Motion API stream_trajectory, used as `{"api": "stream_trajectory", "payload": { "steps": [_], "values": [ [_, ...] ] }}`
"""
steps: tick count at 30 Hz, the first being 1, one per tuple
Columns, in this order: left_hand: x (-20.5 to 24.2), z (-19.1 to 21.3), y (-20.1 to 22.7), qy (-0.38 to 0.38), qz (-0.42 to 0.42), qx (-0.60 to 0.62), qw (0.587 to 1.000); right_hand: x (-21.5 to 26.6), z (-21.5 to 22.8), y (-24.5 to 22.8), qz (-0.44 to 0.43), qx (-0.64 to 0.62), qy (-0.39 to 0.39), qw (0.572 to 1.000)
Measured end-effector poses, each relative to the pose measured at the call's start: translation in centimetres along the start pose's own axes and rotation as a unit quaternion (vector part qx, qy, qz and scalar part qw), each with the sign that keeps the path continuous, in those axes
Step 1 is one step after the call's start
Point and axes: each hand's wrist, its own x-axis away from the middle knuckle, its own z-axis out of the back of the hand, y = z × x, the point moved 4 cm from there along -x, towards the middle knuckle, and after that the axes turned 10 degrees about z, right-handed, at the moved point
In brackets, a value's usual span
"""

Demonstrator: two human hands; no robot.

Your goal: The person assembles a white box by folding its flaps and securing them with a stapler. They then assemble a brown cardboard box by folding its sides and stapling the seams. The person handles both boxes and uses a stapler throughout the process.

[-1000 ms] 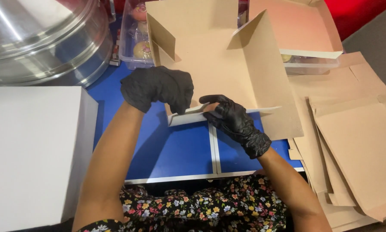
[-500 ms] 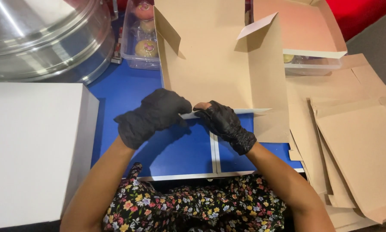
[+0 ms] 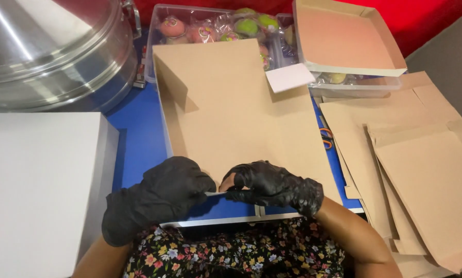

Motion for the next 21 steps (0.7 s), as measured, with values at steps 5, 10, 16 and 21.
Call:
{"api": "stream_trajectory", "payload": {
  "steps": [5,10,16,21],
  "values": [
    [1.8,3.3,1.0,0.043,-0.105,0.089,0.990,-0.7,3.8,-4.2,-0.079,0.041,-0.018,0.996],
    [4.5,4.5,0.1,0.118,-0.169,0.055,0.977,1.2,12.6,0.6,-0.177,0.260,0.033,0.949],
    [5.9,4.9,-0.3,0.234,-0.202,0.041,0.950,8.5,18.4,8.6,-0.287,0.282,0.225,0.888],
    [6.0,3.9,-0.3,0.241,-0.207,0.022,0.948,6.7,17.9,2.5,-0.408,-0.005,0.330,0.851]
  ]
}}
